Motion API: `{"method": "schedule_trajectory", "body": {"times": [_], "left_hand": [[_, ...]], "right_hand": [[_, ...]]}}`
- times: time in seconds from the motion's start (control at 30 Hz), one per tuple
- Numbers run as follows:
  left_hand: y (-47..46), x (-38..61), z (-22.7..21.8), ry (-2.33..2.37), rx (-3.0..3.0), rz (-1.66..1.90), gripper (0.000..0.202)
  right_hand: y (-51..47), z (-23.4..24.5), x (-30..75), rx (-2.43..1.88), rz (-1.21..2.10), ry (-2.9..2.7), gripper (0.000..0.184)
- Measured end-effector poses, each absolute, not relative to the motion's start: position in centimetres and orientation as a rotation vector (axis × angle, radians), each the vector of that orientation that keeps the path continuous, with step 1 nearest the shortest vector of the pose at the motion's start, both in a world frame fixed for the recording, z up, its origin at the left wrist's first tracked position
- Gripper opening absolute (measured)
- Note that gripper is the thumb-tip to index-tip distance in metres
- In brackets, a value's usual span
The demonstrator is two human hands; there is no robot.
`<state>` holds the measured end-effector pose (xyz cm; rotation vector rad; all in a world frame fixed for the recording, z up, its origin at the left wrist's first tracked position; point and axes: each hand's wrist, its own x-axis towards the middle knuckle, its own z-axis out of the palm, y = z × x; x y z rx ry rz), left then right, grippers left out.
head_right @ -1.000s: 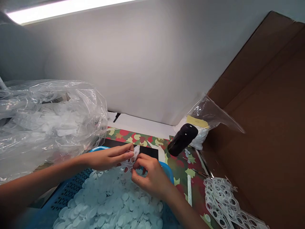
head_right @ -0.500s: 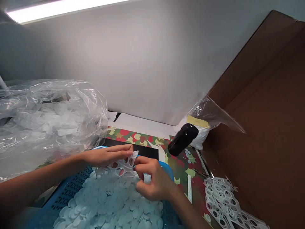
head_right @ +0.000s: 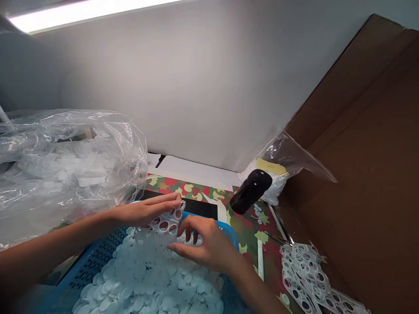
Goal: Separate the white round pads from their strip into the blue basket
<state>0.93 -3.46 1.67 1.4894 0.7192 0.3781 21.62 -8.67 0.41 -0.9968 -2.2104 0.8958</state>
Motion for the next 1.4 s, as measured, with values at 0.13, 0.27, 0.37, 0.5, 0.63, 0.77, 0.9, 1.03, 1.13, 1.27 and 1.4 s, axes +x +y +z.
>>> {"method": "schedule_trajectory", "body": {"times": [0.13, 0.27, 0.37, 0.5, 0.63, 0.77, 0.9, 1.03, 1.13, 1.27, 1.4], "left_hand": [[-3.6, 1.1, 2.0, 0.731, 1.543, 0.362, 0.039], [-3.6, 1.1, 1.8, 0.76, 1.582, 0.375, 0.038], [-3.5, 1.1, 1.3, 0.649, 1.64, 0.416, 0.036], [-3.5, 1.2, 1.0, 0.53, 1.659, 0.469, 0.042], [-3.5, 1.2, 1.1, 0.498, 1.619, 0.481, 0.037], [-3.5, 1.2, 1.1, 0.5, 1.615, 0.504, 0.036], [-3.5, 1.2, 1.1, 0.503, 1.611, 0.511, 0.036], [-3.4, 1.1, 0.9, 0.51, 1.644, 0.504, 0.038], [-3.5, 1.1, 0.9, 0.494, 1.696, 0.507, 0.036], [-3.6, 1.1, 1.3, 0.459, 1.776, 0.456, 0.032], [-3.7, 1.1, 1.7, 0.446, 1.803, 0.393, 0.029]], "right_hand": [[-8.8, 0.4, 21.4, -1.034, 0.877, -2.184, 0.009], [-8.8, 0.5, 21.5, -1.064, 0.847, -2.09, 0.011], [-8.8, 0.6, 21.7, -1.073, 0.836, -2.05, 0.011], [-8.7, 0.5, 21.9, -1.095, 0.836, -2.013, 0.012], [-8.6, 0.3, 21.8, -1.127, 0.795, -2.0, 0.016], [-8.8, 0.2, 21.6, -1.076, 0.563, -1.982, 0.022], [-9.1, 0.1, 21.7, -0.953, 0.367, -2.078, 0.015], [-9.3, 0.3, 21.6, -0.954, 0.346, -2.23, 0.009], [-9.2, 0.4, 21.4, -0.969, 0.412, -2.293, 0.008], [-9.0, 0.4, 21.4, -0.927, 0.53, -2.303, 0.01], [-9.0, 0.2, 21.5, -0.996, 0.608, -2.314, 0.009]]}}
